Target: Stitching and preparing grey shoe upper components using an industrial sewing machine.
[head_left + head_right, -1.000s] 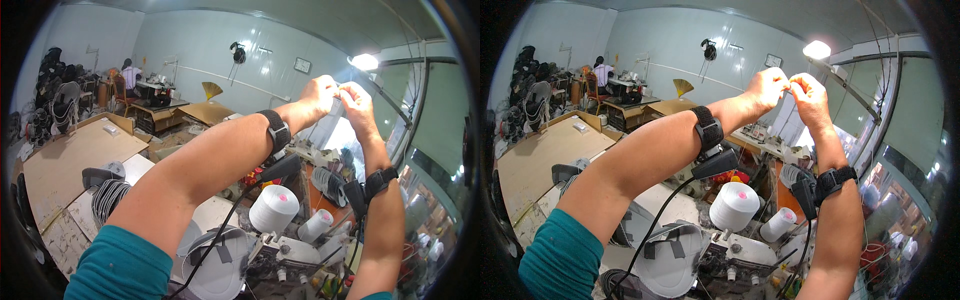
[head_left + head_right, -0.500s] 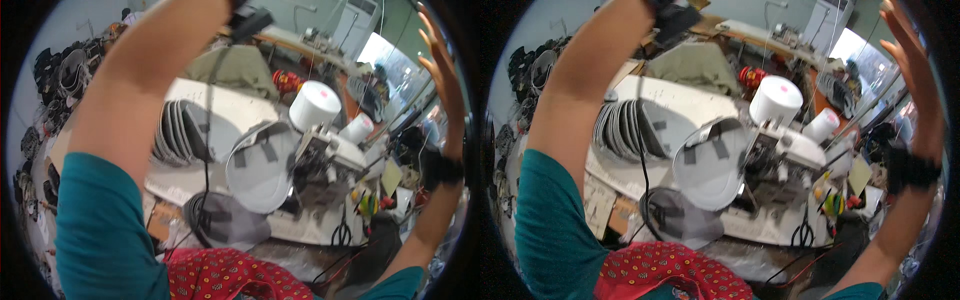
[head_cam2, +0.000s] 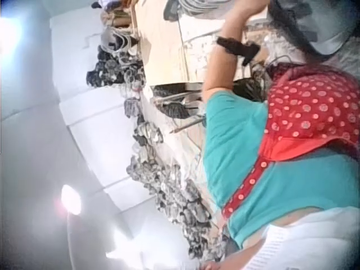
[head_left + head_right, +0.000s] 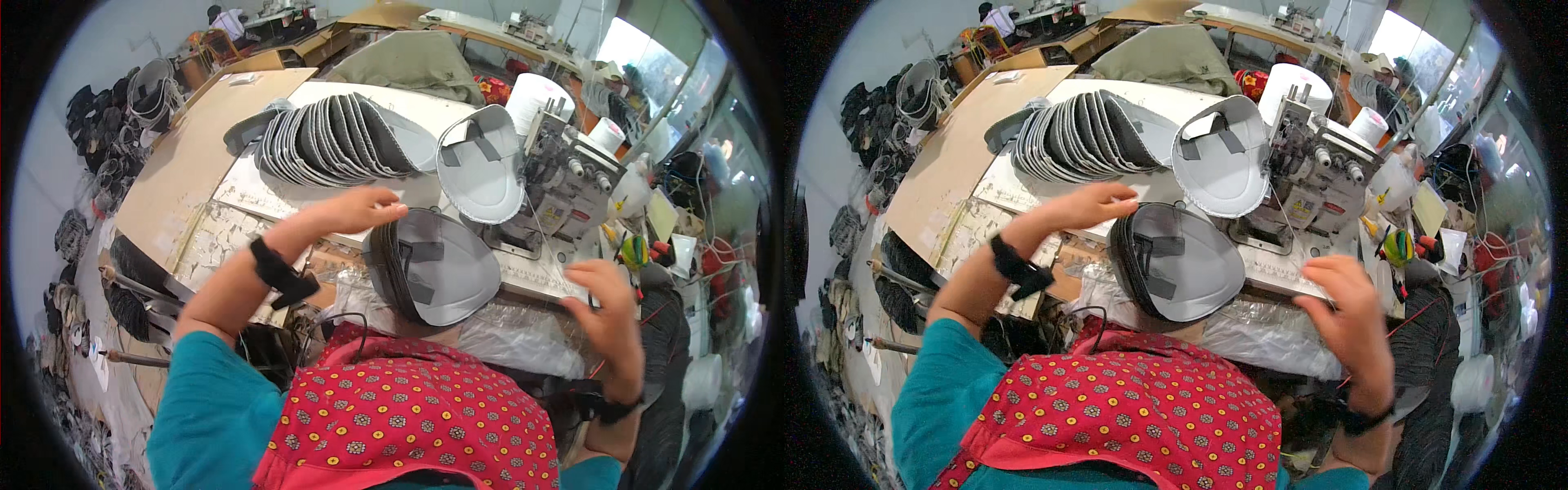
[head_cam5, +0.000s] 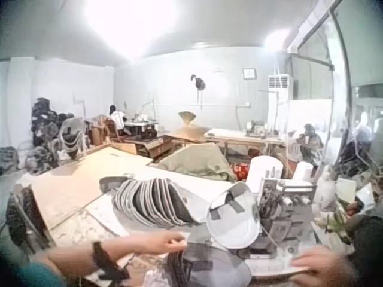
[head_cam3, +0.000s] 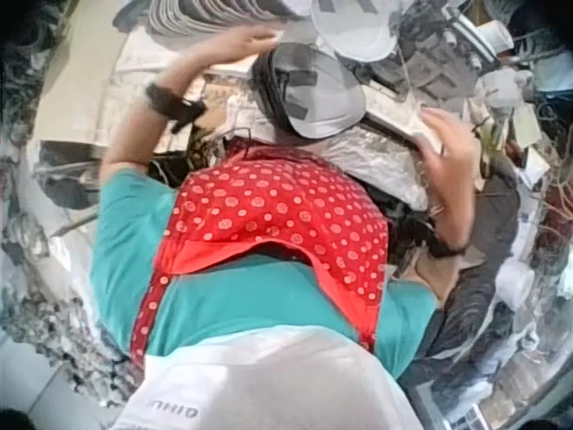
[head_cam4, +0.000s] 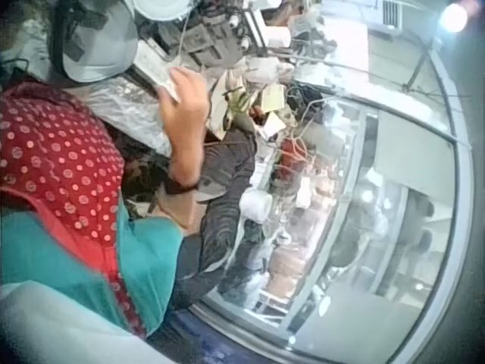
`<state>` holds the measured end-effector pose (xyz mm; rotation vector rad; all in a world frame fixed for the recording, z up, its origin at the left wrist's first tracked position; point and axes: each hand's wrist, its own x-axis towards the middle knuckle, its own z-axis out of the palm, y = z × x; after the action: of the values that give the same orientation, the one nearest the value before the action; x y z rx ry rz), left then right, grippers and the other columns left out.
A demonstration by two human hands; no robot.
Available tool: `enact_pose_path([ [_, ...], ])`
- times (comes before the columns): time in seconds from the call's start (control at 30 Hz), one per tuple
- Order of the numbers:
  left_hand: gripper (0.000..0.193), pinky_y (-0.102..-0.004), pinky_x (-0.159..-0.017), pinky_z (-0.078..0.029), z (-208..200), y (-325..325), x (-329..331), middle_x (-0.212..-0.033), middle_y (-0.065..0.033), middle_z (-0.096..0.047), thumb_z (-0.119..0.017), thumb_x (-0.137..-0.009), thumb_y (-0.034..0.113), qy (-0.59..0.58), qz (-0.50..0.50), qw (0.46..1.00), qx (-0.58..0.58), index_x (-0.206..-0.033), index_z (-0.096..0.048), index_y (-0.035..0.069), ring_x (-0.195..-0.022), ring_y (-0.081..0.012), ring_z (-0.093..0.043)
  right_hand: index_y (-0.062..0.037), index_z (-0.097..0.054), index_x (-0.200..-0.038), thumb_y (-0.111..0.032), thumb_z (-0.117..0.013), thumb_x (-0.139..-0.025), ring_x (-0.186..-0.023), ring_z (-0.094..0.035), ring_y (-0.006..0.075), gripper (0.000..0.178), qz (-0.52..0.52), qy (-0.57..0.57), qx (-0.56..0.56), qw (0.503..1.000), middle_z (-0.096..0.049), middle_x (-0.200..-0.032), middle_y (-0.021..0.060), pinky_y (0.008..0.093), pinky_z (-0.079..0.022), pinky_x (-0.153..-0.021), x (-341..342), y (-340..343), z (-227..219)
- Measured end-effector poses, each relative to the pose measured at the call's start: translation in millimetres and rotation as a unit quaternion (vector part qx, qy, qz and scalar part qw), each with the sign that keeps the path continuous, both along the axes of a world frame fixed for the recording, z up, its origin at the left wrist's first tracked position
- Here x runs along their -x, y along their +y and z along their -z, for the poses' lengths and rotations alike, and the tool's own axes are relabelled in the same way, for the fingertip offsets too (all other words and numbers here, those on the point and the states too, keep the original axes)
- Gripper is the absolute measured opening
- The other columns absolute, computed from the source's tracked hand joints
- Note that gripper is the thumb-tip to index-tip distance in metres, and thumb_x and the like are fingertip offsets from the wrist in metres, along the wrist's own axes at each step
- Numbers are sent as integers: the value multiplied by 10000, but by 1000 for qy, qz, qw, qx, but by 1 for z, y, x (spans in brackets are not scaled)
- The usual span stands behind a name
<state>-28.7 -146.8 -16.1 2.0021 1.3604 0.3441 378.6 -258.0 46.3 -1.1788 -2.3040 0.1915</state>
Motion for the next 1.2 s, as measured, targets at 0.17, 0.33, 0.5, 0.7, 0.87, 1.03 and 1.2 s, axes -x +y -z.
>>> enact_pose_path([
  [0.17,590,-333,-954,-430,85,-3,-29,-1176,-145,-627,-552,-938,470,-220,-101,970,26,-1273,-556,-16,-1092,-217,-568,27,-609,-1137,-97,-760,-759,-992,-628,306,425,85,99,130,983,-657,-1056,179,375,-497,-855,43,42,118],
  [0.33,428,-326,-956,-422,106,-18,-51,-1178,-118,-614,-497,-986,324,-239,-12,971,-14,-1241,-550,-16,-1067,-188,-557,15,-606,-1144,-89,-747,-766,-973,-632,288,417,93,199,253,942,-662,-1034,164,368,-501,-817,47,62,171],
  [0.5,387,-291,-814,-464,94,22,-60,-1154,-56,-619,-440,-1011,280,-337,-141,931,9,-1291,-552,39,-1032,-150,-568,-36,-630,-1122,-34,-719,-723,-972,-621,313,408,104,-38,15,994,-651,-1076,112,392,-495,-831,33,69,136],
  [0.7,412,-245,-656,-432,51,102,-95,-1160,9,-587,-495,-1001,388,-658,-154,723,142,-1271,-539,81,-731,-94,-509,-77,-634,-1151,-18,-699,-711,-913,-662,294,449,96,88,-160,979,-621,-1254,86,372,-541,-761,82,111,111],
  [0.87,308,-199,-597,-376,13,129,-107,-918,58,-583,-588,-967,380,-593,-139,788,88,-1119,-598,112,-662,-61,-462,-75,-657,-1119,22,-639,-718,-696,-688,250,413,73,73,-231,967,-665,-1197,77,325,-550,-599,89,129,115],
  [1.03,180,-212,-631,-377,18,141,-102,-850,50,-552,-654,-937,222,-398,-4,914,-71,-1003,-559,84,-735,-28,-467,-68,-697,-1028,47,-614,-747,-712,-696,246,315,78,104,-220,967,-704,-1096,83,303,-545,-579,86,131,123],
  [1.2,171,-232,-682,-430,41,145,-101,-884,19,-570,-599,-973,214,-457,-85,884,-44,-1021,-532,65,-792,-54,-511,-55,-694,-1044,64,-616,-757,-801,-708,256,320,79,145,-226,960,-697,-1101,118,309,-561,-629,90,142,125],
])
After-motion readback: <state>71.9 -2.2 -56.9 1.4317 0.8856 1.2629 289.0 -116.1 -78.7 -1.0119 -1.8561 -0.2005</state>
